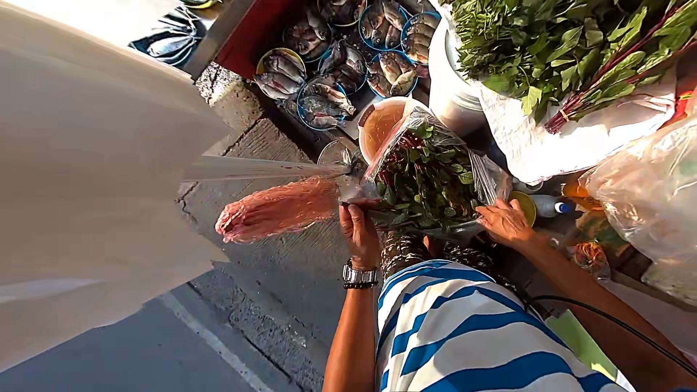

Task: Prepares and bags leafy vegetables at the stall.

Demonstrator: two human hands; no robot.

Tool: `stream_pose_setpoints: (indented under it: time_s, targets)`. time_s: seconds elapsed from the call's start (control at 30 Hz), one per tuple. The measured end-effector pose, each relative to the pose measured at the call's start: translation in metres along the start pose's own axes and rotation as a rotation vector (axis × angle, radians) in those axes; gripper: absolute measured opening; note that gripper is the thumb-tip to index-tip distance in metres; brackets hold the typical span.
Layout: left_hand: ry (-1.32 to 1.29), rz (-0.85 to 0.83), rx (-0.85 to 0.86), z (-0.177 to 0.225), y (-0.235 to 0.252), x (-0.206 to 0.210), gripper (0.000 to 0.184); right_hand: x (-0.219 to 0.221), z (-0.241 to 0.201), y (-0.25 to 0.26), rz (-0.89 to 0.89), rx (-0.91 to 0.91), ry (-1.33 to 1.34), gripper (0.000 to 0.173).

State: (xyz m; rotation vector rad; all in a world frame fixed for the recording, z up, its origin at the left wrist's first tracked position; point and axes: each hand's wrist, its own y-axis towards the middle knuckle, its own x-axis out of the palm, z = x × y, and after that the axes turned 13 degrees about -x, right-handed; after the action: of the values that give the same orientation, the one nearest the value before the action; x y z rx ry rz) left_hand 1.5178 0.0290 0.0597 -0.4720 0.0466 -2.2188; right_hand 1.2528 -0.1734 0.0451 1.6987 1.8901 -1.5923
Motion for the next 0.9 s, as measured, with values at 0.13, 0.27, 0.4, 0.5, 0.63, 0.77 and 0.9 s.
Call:
stream_pose_setpoints:
  time_s: [0.13,0.27,0.4,0.5,0.63,0.77,0.9]
  targets:
    - [-0.117,0.055,-0.079,-0.005,0.013,0.005,0.028,0.014,0.003,0.0,-0.053,0.124,0.129,0.04]
    - [-0.285,0.283,-0.311,-0.031,0.025,0.007,0.044,0.0,-0.012,0.03,0.217,0.079,0.178,0.036]
    - [-0.277,0.272,-0.381,-0.051,0.024,-0.001,0.043,-0.005,-0.047,0.069,0.8,-0.257,0.222,0.027]
    - [-0.187,0.224,-0.446,-0.054,0.019,-0.01,0.038,0.006,-0.078,0.089,0.755,-0.587,0.266,0.024]
    - [-0.212,0.303,-0.511,-0.074,0.016,-0.032,0.034,0.042,-0.077,0.09,0.354,-0.678,0.251,0.025]
    - [-0.167,0.311,-0.495,-0.058,0.008,-0.032,0.03,0.058,-0.051,0.068,0.374,-0.507,0.313,0.028]
    - [0.103,-0.005,-0.055,-0.007,-0.009,-0.022,0.025,0.056,-0.04,0.044,0.387,-0.414,0.384,0.026]
